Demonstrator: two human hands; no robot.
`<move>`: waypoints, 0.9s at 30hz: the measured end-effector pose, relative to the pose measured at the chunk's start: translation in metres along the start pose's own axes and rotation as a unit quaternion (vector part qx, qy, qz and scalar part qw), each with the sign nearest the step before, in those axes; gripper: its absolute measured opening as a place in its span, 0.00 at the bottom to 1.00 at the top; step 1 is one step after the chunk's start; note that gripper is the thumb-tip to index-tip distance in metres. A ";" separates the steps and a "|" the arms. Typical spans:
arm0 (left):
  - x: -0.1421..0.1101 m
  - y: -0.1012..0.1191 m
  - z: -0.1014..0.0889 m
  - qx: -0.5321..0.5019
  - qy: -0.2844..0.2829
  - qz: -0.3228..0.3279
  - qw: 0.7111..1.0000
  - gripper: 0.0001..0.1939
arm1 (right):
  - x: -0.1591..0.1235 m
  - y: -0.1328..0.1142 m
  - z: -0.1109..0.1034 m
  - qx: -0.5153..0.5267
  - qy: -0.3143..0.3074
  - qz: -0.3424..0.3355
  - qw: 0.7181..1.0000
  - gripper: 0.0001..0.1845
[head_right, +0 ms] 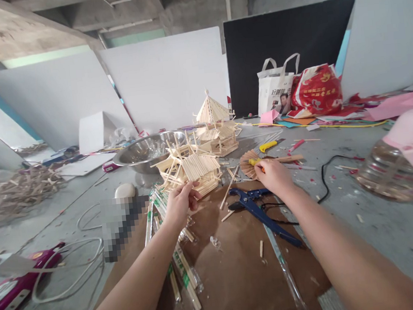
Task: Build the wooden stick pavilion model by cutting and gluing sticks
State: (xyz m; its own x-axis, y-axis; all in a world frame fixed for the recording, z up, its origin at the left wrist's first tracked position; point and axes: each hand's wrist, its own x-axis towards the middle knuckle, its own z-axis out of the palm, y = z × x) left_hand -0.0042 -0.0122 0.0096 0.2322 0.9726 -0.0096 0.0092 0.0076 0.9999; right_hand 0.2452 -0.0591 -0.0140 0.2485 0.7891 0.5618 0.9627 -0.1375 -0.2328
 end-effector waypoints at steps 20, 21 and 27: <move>-0.033 -0.006 0.010 0.276 -0.020 0.208 0.938 0.13 | 0.000 -0.026 -0.019 0.261 -0.041 0.028 0.964 0.12; -0.033 -0.007 0.010 0.282 -0.027 0.213 0.935 0.12 | -0.002 -0.034 -0.023 0.329 -0.069 0.022 0.941 0.14; -0.034 -0.011 0.010 0.326 -0.070 0.242 0.911 0.10 | -0.017 -0.070 -0.034 0.499 -0.201 -0.021 0.843 0.15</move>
State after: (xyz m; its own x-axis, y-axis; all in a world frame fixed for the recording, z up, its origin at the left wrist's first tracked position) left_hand -0.0027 -0.0471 -0.0013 0.4829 0.7863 0.3854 0.4377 -0.5979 0.6715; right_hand 0.1770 -0.0830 0.0201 -0.0332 0.9476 0.3177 0.3514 0.3087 -0.8839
